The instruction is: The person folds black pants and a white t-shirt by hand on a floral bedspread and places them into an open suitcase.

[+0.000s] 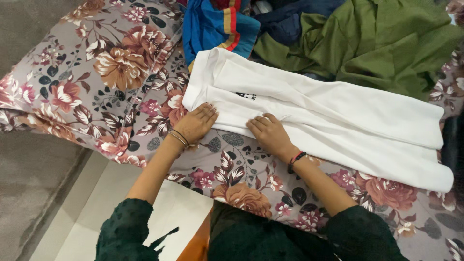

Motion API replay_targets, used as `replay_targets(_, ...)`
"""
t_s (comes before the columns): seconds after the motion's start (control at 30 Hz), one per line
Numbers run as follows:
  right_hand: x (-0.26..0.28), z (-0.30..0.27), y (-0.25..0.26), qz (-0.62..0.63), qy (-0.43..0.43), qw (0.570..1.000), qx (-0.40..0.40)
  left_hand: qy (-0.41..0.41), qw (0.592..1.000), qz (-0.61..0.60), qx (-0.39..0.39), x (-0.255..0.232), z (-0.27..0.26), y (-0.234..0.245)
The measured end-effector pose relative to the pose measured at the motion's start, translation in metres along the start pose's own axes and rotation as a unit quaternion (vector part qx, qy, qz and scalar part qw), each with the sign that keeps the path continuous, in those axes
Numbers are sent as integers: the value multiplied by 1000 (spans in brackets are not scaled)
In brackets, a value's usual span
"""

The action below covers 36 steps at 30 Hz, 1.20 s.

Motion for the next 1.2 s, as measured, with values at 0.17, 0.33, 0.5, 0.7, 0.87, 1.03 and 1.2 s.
replay_targets(0.17,1,-3,5,26,-24,999,-5,55,998,-42,13,-2,3,6)
replay_targets(0.33,8,2,17,99,-51,993,33,146,980,-134,0,5,31,23)
replay_targets(0.5,0,-3,26,84,-52,993,62,173,970,-126,-113,-3,64,23)
replay_targets(0.7,-116,-73,62,121,-256,957,67,230,967,-109,-26,-1,79,9)
replay_targets(0.87,-193,-123,66,166,-329,918,145,180,943,-270,-76,-39,163,4)
replay_targets(1.03,-248,-159,38,59,-404,862,302,154,958,-241,-2,-37,232,-24)
replay_targets(1.2,-289,-207,68,-19,-402,868,290,226,927,-298,17,-6,237,-54)
Point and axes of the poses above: each hand's wrist, its own z-axis towards the middle knuckle, its own y-axis out of the back of the hand, x = y × z, the point moved 8 cm from there along z, towards the middle knuckle, and after that the axes turned 12 degrees about -y, right-handed, at the moved point
